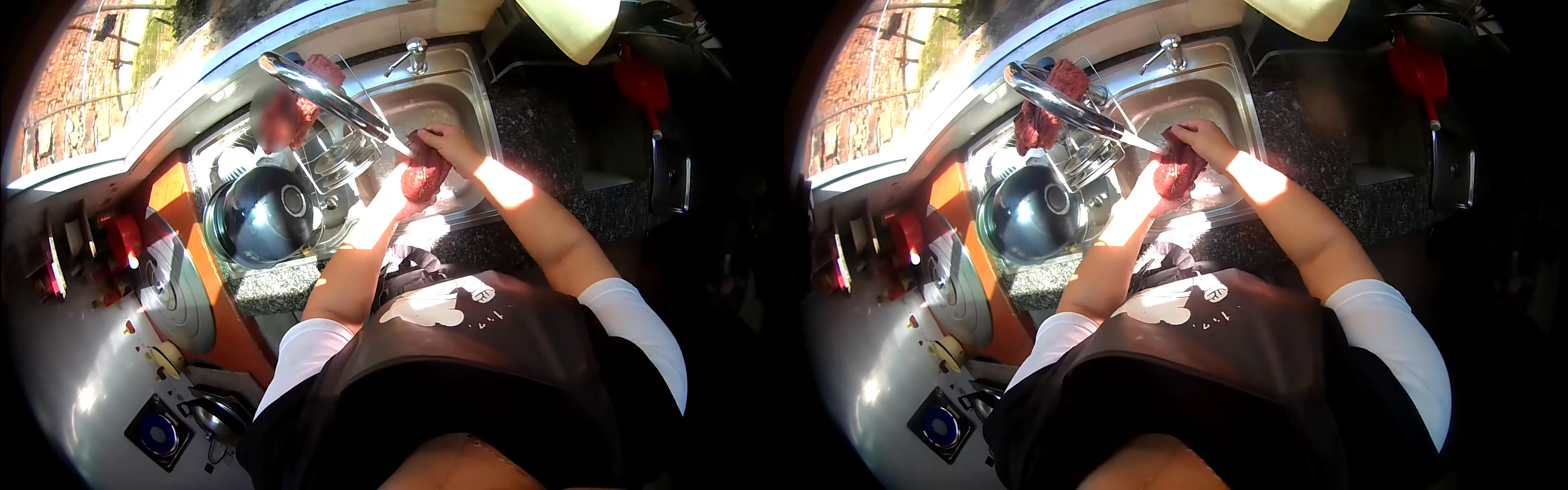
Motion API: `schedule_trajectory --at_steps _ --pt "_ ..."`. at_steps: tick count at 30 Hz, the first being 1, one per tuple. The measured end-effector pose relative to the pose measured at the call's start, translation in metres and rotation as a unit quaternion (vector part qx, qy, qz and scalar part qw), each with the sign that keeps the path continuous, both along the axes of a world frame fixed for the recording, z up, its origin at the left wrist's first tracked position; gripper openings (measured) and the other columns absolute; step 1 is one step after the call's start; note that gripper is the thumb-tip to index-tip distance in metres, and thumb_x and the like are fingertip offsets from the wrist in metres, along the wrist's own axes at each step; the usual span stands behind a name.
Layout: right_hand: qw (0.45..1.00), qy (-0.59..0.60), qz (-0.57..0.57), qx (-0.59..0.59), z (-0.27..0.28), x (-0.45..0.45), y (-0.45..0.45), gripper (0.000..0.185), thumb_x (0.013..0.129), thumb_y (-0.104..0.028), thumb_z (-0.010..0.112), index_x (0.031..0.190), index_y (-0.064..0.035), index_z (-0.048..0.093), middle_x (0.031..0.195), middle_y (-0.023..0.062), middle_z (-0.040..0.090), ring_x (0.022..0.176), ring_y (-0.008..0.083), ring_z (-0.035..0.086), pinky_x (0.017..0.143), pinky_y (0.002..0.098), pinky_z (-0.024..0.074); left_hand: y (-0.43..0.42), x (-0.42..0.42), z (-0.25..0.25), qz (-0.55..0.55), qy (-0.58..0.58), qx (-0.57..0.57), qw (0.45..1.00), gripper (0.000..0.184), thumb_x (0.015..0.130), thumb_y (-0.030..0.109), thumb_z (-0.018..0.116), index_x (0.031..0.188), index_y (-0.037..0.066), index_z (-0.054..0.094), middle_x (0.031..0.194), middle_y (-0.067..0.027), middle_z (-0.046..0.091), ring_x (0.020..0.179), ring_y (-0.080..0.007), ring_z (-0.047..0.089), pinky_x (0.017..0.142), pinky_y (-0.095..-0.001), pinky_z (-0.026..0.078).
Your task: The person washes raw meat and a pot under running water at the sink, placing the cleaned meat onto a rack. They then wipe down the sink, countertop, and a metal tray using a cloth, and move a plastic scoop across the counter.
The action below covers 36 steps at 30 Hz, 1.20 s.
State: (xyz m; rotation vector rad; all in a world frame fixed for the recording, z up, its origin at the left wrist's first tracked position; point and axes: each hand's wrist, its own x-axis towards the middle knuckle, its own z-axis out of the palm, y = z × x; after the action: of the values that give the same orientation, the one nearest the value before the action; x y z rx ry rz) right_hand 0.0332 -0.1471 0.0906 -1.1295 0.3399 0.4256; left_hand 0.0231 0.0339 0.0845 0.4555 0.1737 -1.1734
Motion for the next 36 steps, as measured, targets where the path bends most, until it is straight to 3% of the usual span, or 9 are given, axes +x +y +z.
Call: schedule_trajectory --at_steps 1,3,7,13,17,21,26,31,36 --pt "0.982 0.071 -0.01 0.174 -0.015 -0.001 -0.006 0.039 0.093 -0.031 0.057 0.117 -0.0001 0.054 0.11 0.0122 0.062 0.097 0.0215 0.062 0.087 0.0327 0.0497 -0.009 -0.006 0.017 -0.003 -0.191 0.192 0.963 0.057 0.089 0.054 0.048 0.121 0.007 0.051 0.108 -0.0119 0.06 0.092 -0.031 0.058 0.074 -0.042 0.052" --pt "0.913 0.102 -0.082 0.387 0.049 -0.019 0.004 0.046 0.092 -0.036 0.058 0.121 -0.0012 0.052 0.115 0.0135 0.059 0.106 0.0257 0.058 0.093 0.0382 0.047 -0.015 -0.004 0.026 0.063 0.263 -0.032 0.962 0.053 0.09 0.05 0.049 0.122 0.007 0.051 0.11 -0.0118 0.06 0.092 -0.033 0.058 0.07 -0.041 0.053" --pt "0.862 -0.011 -0.074 0.502 0.028 -0.034 0.019 0.051 0.09 -0.037 0.06 0.126 -0.002 0.049 0.125 0.0151 0.054 0.116 0.0299 0.051 0.1 0.0451 0.041 -0.027 -0.01 0.069 0.119 0.319 -0.009 0.94 0.051 0.09 0.047 0.054 0.121 0.008 0.052 0.113 -0.0103 0.06 0.096 -0.0294 0.061 0.076 -0.0375 0.055" --pt "0.998 0.04 0.042 0.025 -0.007 0.004 0.024 0.016 0.087 -0.005 0.063 0.102 -0.0032 0.058 0.096 0.009 0.057 0.078 0.017 0.063 0.069 0.0293 0.0543 0.008 0.0 0.026 -0.096 -0.086 0.235 0.963 0.031 0.089 0.032 0.061 0.104 0.004 0.06 0.09 -0.0105 0.065 0.08 -0.024 0.063 0.069 -0.0326 0.052" --pt "0.99 0.027 0.026 -0.137 0.013 0.004 0.048 0.023 0.081 -0.002 0.067 0.102 -0.0003 0.059 0.086 0.0094 0.057 0.07 0.0181 0.06 0.063 0.0291 0.052 0.004 0.004 0.021 -0.26 -0.721 0.498 0.406 0.038 0.08 0.035 0.068 0.104 0.006 0.059 0.084 -0.0139 0.067 0.075 -0.0282 0.065 0.067 -0.0377 0.053" --pt "0.997 0.052 0.057 0.01 -0.019 -0.004 0.021 0.039 0.077 -0.011 0.073 0.111 0.0 0.058 0.095 0.0109 0.057 0.079 0.018 0.06 0.068 0.0275 0.0516 -0.001 -0.003 0.022 -0.149 -0.621 0.615 0.462 0.05 0.077 0.036 0.068 0.116 0.008 0.055 0.086 -0.0157 0.066 0.079 -0.0334 0.065 0.072 -0.0404 0.052" --pt "0.844 -0.279 0.092 -0.448 0.036 -0.043 0.008 0.028 0.073 -0.01 0.073 0.096 -0.0068 0.058 0.099 0.0116 0.056 0.087 0.0303 0.059 0.077 0.0368 0.051 0.017 -0.002 -0.002 -0.049 -0.124 0.311 0.941 0.039 0.092 0.027 0.049 0.126 0.008 0.05 0.103 -0.0123 0.059 0.084 -0.027 0.062 0.076 -0.0379 0.053" --pt "0.73 -0.512 0.189 -0.411 0.07 -0.065 0.01 0.024 0.077 -0.001 0.068 0.1 -0.0046 0.06 0.107 0.01 0.056 0.099 0.0291 0.058 0.082 0.0341 0.0508 -0.006 0.005 0.011 0.078 0.152 0.147 0.974 0.03 0.097 0.03 0.044 0.109 0.004 0.055 0.095 -0.0118 0.061 0.074 -0.0262 0.062 0.066 -0.0387 0.055" --pt "0.841 -0.396 -0.054 -0.365 0.071 -0.072 0.02 0.019 0.078 0.0 0.067 0.093 -0.0027 0.055 0.095 0.0122 0.055 0.09 0.0266 0.06 0.078 0.0299 0.0501 -0.039 -0.015 0.025 0.195 0.12 0.158 0.96 0.022 0.091 0.027 0.058 0.095 0.005 0.056 0.086 -0.0119 0.062 0.074 -0.0237 0.062 0.064 -0.0362 0.055"
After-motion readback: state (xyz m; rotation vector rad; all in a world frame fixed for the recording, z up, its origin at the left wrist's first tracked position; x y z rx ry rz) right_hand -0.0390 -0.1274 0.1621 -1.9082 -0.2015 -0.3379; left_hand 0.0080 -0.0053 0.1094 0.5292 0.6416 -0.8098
